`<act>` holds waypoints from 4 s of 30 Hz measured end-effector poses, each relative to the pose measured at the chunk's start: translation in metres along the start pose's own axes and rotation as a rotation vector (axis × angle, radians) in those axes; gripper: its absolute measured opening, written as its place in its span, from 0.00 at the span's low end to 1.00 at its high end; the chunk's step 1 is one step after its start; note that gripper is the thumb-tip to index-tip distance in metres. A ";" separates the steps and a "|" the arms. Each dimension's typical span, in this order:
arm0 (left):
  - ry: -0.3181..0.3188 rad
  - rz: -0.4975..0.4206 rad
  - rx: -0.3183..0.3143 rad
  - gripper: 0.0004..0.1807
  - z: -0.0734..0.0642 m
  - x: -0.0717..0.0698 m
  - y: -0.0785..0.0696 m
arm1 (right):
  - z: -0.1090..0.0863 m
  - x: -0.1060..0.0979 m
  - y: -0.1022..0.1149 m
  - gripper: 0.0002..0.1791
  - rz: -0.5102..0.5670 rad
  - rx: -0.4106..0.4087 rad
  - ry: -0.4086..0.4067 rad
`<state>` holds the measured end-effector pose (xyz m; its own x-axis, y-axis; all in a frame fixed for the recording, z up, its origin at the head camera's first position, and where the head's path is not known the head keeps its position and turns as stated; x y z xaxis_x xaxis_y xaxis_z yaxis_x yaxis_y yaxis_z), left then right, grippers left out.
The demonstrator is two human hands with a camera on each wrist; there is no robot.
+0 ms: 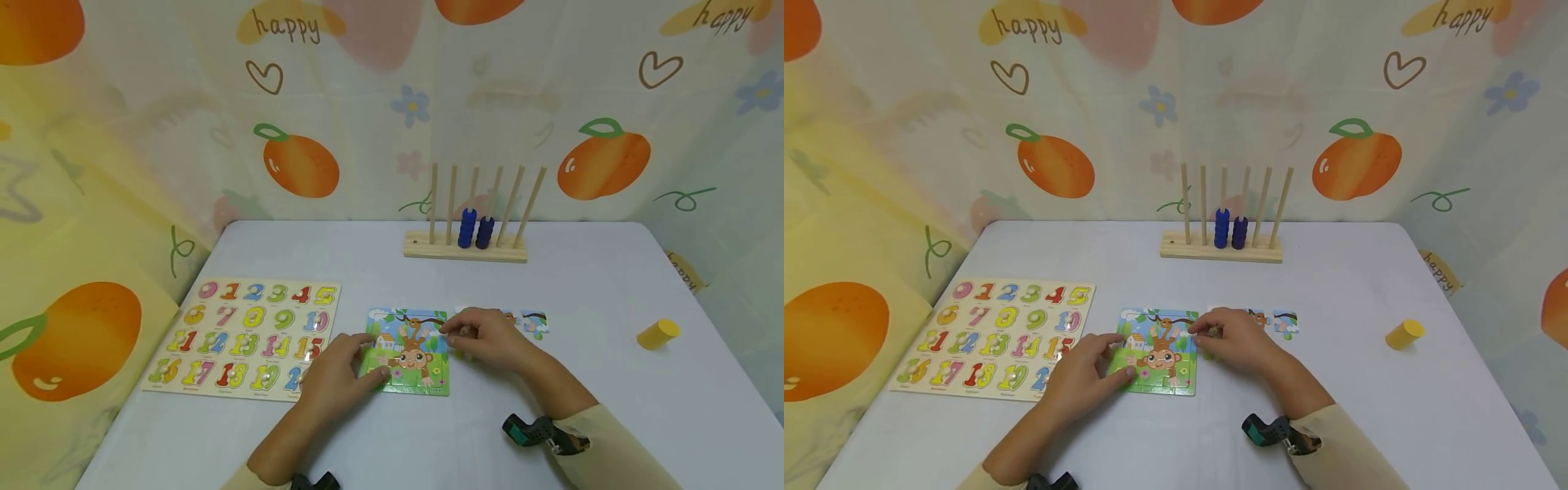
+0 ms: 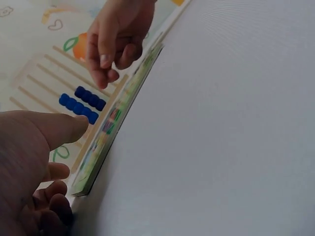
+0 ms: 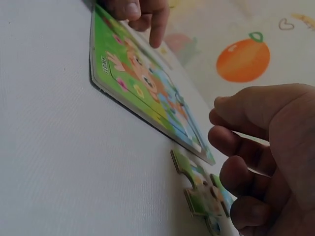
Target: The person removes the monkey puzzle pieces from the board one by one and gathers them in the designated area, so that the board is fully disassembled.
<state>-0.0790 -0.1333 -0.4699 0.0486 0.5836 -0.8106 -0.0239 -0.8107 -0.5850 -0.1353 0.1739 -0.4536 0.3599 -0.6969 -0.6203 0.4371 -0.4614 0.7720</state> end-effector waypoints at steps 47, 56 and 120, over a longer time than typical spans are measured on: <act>0.008 0.093 0.049 0.36 0.008 0.010 -0.013 | 0.058 0.035 0.023 0.23 -0.167 -0.059 0.266; 0.007 0.091 0.056 0.37 0.008 0.011 -0.012 | 0.057 0.036 0.025 0.22 -0.161 -0.022 0.291; 0.001 0.111 0.058 0.37 0.009 0.012 -0.011 | 0.054 0.030 0.022 0.14 0.188 0.040 0.269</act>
<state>-0.0869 -0.1166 -0.4735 0.0432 0.4907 -0.8702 -0.0867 -0.8659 -0.4926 -0.1597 0.1130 -0.4482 0.6379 -0.6046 -0.4771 0.3116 -0.3639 0.8778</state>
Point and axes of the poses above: each hand's wrist, its own z-axis towards the middle knuckle, its own x-axis out of the palm, y = z × x, the point moved 1 cm from there along z, towards the middle knuckle, and after that the axes turned 7 degrees about -x, right-handed, at the moved point
